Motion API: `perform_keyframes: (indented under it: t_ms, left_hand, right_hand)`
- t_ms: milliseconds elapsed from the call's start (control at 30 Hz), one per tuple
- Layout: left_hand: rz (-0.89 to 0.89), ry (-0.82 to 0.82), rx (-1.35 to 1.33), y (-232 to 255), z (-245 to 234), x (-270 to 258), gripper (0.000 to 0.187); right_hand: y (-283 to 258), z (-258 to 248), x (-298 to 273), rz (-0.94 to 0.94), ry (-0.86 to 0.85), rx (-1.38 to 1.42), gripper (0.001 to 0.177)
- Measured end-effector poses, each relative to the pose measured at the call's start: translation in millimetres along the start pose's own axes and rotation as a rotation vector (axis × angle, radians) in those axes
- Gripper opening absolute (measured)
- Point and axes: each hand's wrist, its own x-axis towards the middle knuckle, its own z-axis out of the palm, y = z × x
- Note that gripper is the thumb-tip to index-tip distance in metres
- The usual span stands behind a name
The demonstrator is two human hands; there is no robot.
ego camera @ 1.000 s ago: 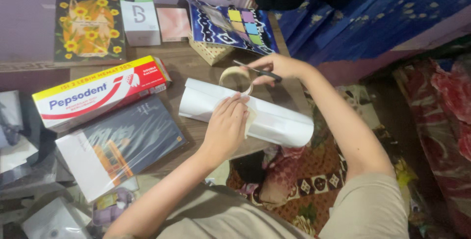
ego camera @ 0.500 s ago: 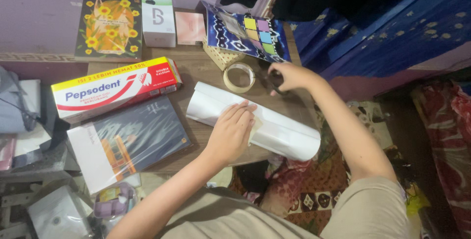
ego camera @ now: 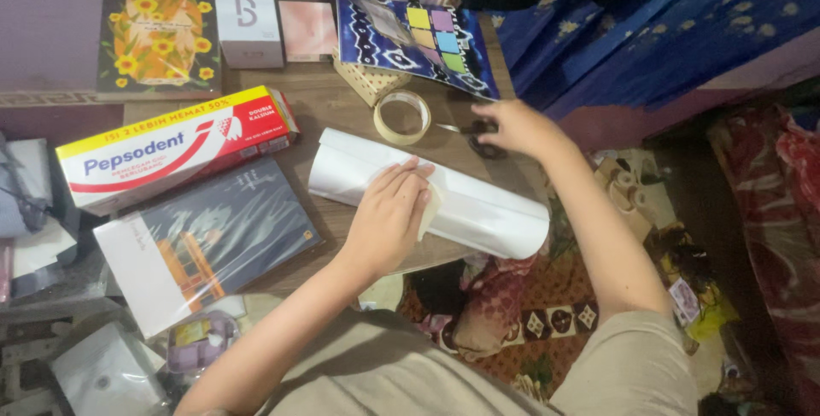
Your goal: The person wraps a book with a patterned paper cover, folds the edges, and secures the package with clear tape. They use scissors to cut the tape and smooth the folds to complete the wrapping.
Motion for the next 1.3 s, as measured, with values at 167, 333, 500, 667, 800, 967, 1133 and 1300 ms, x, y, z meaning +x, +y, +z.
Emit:
perform_keyframes:
  t_ms: [167, 333, 500, 667, 800, 967, 1133, 1300]
  left_hand:
    - [-0.004, -0.009, 0.000, 1.1, -1.2, 1.2, 0.008]
    - [0.031, 0.003, 0.009, -2.1, -0.3, 1.4, 0.007]
    - [0.023, -0.024, 0.007, 1.5, -4.4, 1.8, 0.014]
    - [-0.007, -0.058, -0.022, 4.4, -9.7, 3.8, 0.051]
    - [0.103, -0.088, 0.101, -0.2, -10.9, 3.8, 0.055]
    - [0.168, -0.139, 0.200, -6.3, -9.3, 1.8, 0.046]
    - [0.210, -0.155, 0.208, -13.6, -11.6, -0.7, 0.044]
    - [0.216, -0.180, 0.194, -16.6, -10.8, -2.4, 0.042]
  right_hand:
    - [-101.1, -40.2, -90.5, 0.003, 0.121, 0.400, 0.031]
    - [-178.6, -9.2, -124.7, -0.168, 0.447, 0.225, 0.025]
    - [-170.9, 11.4, -127.2, 0.057, 0.415, 0.478, 0.013]
    - [-128.5, 11.6, -123.5, 0.057, 0.411, 1.066, 0.011]
    - [-86.5, -10.2, -119.3, 0.031, 0.229, 1.255, 0.016]
    - [-65.1, -9.6, -92.9, -0.158, -0.167, 1.106, 0.029]
    - [-68.1, -4.3, -69.2, -0.229, -0.378, 1.133, 0.034]
    - [-80.7, -6.5, -63.8, -0.282, -0.429, 1.135, 0.039]
